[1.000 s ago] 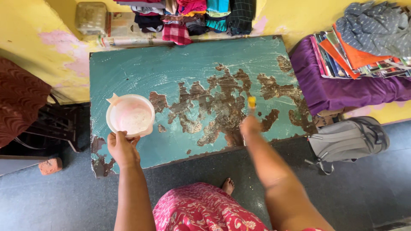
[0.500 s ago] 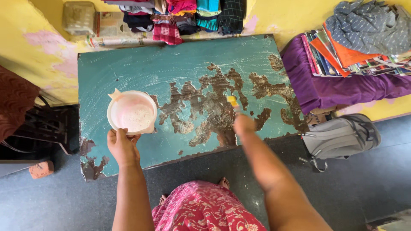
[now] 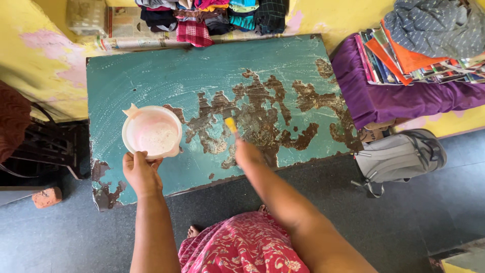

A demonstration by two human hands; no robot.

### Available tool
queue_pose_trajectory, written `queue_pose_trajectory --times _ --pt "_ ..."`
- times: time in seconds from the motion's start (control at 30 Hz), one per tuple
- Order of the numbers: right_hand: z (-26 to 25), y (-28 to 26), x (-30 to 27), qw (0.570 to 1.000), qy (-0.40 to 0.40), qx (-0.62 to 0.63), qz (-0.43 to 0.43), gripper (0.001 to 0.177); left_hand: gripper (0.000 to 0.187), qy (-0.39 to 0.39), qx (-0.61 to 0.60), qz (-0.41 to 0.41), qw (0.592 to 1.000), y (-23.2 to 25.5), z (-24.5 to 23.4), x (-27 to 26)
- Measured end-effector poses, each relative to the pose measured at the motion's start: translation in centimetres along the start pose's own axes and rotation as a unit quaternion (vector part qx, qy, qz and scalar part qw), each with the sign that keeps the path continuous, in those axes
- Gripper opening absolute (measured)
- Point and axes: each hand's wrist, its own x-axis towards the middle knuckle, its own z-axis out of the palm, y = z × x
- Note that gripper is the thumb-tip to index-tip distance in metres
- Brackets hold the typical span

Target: The person uses a toothbrush to scrub a white cleaning paste onto the surface of a green metal cabinet. They repeatedly dip the brush into a small pink bowl to reload the paste and continue scrubbing the top surface and edges of the cabinet.

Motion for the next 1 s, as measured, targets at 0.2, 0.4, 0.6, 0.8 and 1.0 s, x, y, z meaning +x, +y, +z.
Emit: queue_pose_trajectory --times 0.2,0.4,0.6,0.8,1.0 --pt "-0.4 -3.5 -3.3 0.983 -0.019 -0.137 -0.119 0.06 0.009 -0.005 -0.015 0.009 1.0 0.5 0.2 -0.2" --pt "-7.3 7.4 1.6 0.991 0.067 -0.115 0.009 0.052 0.01 0.0 -0.024 0.023 0.999 0.7 -0.3 -0.4" --pt "-12.9 22.0 5.9 0.964 0.23 0.063 0.117 0.059 0.008 0.012 -0.014 0.017 1.0 0.2 -0.9 -0.7" --pt "-7.3 11.9 3.2 0.979 0.199 0.02 0.042 0.034 0.009 0.009 -0.002 0.01 1.0 -0.4 0.5 -1.4" --pt "-3.0 -1.4 -6.0 0.996 -0.027 -0.069 -0.041 0.051 0.005 -0.017 0.015 0.008 1.0 -1.0 2.4 -1.2"
